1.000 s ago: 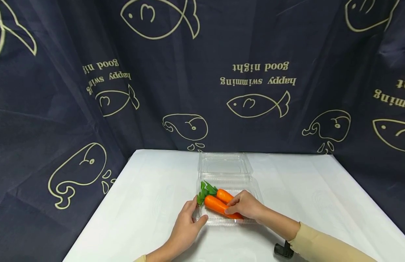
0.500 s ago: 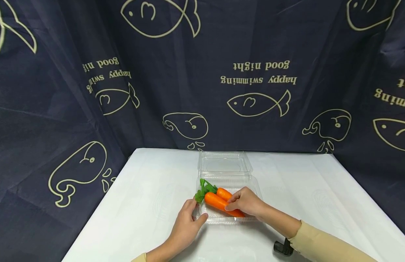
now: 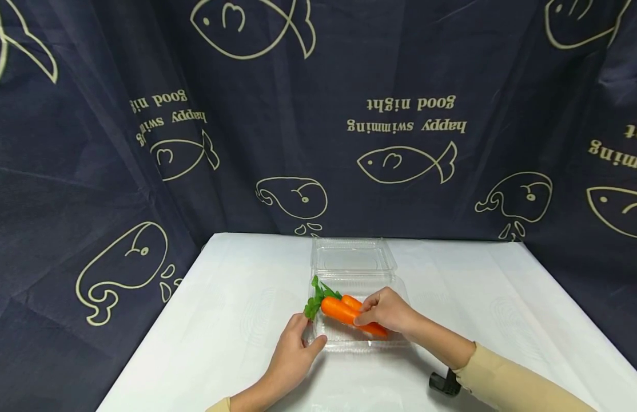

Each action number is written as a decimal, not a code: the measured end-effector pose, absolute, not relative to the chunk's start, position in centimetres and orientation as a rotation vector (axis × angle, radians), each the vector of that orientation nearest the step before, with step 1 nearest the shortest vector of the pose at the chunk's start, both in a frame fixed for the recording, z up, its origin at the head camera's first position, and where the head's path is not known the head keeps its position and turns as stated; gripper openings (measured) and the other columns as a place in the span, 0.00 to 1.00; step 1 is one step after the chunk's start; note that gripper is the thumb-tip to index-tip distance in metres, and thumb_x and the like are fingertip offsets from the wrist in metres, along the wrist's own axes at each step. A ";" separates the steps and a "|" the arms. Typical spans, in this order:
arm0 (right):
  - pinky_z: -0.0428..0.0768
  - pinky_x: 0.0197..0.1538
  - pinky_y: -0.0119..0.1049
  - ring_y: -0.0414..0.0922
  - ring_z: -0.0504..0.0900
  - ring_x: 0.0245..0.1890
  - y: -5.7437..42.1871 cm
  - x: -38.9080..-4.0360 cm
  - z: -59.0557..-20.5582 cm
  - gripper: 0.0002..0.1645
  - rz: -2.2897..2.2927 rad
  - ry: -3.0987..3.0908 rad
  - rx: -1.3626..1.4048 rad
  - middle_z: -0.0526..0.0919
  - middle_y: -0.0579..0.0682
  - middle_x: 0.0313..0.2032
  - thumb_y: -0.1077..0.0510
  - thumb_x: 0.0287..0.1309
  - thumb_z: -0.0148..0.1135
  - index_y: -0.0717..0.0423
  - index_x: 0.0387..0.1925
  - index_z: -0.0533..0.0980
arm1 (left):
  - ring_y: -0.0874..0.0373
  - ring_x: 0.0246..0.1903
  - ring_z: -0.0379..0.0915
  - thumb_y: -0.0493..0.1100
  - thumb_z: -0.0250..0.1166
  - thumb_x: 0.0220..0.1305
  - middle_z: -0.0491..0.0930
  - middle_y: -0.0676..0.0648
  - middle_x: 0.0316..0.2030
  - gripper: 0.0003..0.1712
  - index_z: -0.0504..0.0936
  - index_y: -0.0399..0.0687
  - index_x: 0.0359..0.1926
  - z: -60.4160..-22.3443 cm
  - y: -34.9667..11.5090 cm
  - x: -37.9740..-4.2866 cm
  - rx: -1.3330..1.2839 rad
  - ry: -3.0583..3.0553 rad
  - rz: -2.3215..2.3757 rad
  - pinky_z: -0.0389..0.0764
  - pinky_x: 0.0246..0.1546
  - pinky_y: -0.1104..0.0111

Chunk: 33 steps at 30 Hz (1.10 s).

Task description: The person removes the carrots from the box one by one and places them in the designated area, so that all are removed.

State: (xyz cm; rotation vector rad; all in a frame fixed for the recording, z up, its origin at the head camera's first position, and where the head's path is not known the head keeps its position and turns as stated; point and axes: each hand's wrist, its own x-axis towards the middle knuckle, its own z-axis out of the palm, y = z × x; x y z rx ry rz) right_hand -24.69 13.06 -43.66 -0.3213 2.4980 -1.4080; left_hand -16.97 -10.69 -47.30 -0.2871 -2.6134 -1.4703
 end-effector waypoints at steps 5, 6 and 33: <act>0.72 0.28 0.32 0.42 0.75 0.26 13.3 -24.8 -42.8 0.10 -1.397 2.514 -0.330 0.83 0.46 0.23 0.58 0.41 0.80 0.58 0.24 0.85 | 0.63 0.30 0.66 0.43 0.69 0.63 0.75 0.41 0.54 0.32 0.73 0.33 0.65 -47.3 -10.6 -17.0 -0.286 -2.610 -1.454 0.71 0.32 0.74; 0.71 0.28 0.32 0.42 0.74 0.27 13.4 -24.8 -42.7 0.10 -1.399 2.517 -0.330 0.83 0.46 0.23 0.58 0.41 0.80 0.58 0.24 0.85 | 0.63 0.31 0.66 0.43 0.69 0.63 0.75 0.40 0.54 0.33 0.73 0.32 0.65 -47.4 -10.6 -17.0 -0.287 -2.609 -1.450 0.71 0.32 0.74; 0.61 0.20 0.30 0.40 0.63 0.16 17.3 -25.9 -39.2 0.10 -1.445 2.523 -0.179 0.80 0.45 0.20 0.56 0.44 0.78 0.57 0.26 0.84 | 0.58 0.37 0.69 0.44 0.67 0.66 0.73 0.40 0.57 0.42 0.60 0.33 0.75 -47.4 -10.6 -17.0 -0.284 -2.620 -1.502 0.72 0.37 0.74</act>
